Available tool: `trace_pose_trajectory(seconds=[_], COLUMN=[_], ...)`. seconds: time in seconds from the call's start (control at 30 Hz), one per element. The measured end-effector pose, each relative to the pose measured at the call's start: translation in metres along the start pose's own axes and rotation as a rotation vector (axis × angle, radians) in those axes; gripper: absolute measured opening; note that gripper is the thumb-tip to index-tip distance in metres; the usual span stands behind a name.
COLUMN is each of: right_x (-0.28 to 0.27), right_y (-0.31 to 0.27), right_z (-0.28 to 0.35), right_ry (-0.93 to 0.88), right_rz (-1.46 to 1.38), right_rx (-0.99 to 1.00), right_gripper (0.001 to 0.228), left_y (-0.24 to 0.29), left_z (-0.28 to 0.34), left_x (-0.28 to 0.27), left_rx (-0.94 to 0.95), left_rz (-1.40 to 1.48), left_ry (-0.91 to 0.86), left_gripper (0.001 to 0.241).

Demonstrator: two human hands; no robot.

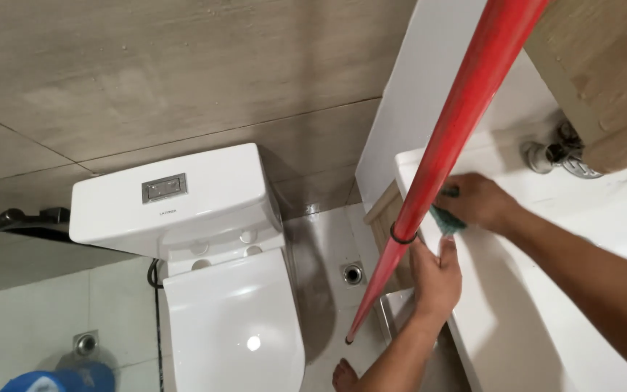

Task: Scrubbing and cleaning a bathroom sink and surrounding counter area using a sponge and cleaning agent.

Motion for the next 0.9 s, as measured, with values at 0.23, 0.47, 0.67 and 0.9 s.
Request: trace_pose_trajectory(seconds=[0.23,0.47,0.67,0.9], right_x=[0.02,-0.001,-0.003,-0.01], right_y=[0.018,-0.009,-0.002,-0.019], right_z=[0.015,0.015,-0.007,0.022], right_ry=[-0.102,-0.099,-0.002,0.309], right_rz=[-0.219,-0.055,0.048,0.051], right_rx=[0.066,0.017,-0.008,-0.275], right_gripper=[0.046,0.044,0.05,0.048], left_y=[-0.001,0.016,-0.011,0.018], left_z=[0.009,0.023,0.001,0.007], left_x=[-0.009,-0.011,-0.008,-0.01], left_rx=[-0.054,-0.256,-0.003,-0.053], left_rz=[-0.005,0.063,-0.019,0.032], left_ry=[0.004,-0.057,0.01,-0.009], left_gripper=[0.07,0.073,0.072,0.072])
Point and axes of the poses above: each hand's wrist, its own z-axis away from the middle knuckle, its own x-axis out of the palm, y = z × x, the point moved 7 cm from there along -z, towards the middle knuckle
